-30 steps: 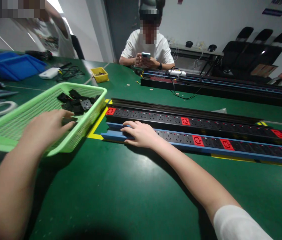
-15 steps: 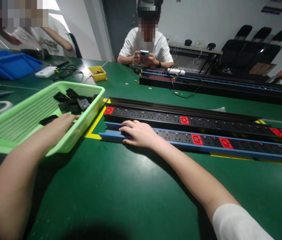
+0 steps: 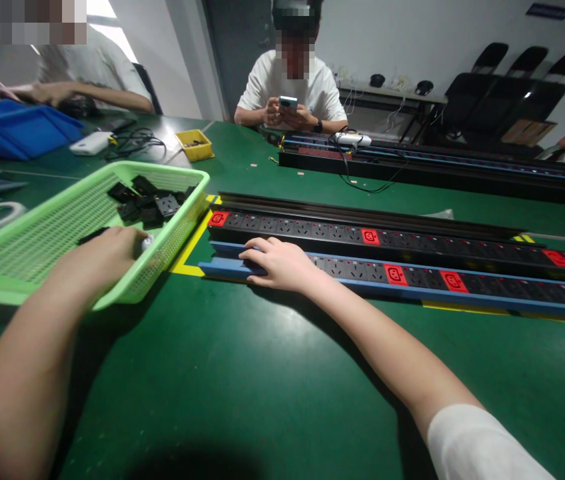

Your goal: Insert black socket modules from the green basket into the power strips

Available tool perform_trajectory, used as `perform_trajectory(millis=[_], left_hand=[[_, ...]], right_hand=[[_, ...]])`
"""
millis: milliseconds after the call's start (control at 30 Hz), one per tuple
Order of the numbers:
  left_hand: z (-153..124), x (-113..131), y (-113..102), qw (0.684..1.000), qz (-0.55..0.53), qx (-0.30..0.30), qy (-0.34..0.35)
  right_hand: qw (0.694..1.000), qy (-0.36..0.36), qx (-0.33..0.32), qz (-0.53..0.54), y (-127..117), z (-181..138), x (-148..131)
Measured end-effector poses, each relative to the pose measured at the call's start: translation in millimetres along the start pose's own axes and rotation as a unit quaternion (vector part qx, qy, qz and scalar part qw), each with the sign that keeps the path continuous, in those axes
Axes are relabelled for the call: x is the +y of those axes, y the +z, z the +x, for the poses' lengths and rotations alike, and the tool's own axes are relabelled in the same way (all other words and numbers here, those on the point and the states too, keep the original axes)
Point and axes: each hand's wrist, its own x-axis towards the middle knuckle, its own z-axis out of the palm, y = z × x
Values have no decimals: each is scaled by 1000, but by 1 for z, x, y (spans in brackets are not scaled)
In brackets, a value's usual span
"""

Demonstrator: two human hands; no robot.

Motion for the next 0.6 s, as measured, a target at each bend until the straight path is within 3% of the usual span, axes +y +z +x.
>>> perform_trajectory(millis=[100,233,333,467,600], left_hand=[[-4,16,-18,997,53,-8,-58],[-9,24,-27,990,8,114,-88],[-13,25,-27,972,-36,226,-57],[-15,34,-28,921,-182,343,-24],[-17,61,-26,856,-343,387,26]], right_hand=[[1000,-1,3,0,1,0,0],[1000,0,5,0,1,0,0],[1000,0,3,1,1,0,0],[1000,-2,6,4,1,-1,0],[1000,-3,11,2,1,-1,0]])
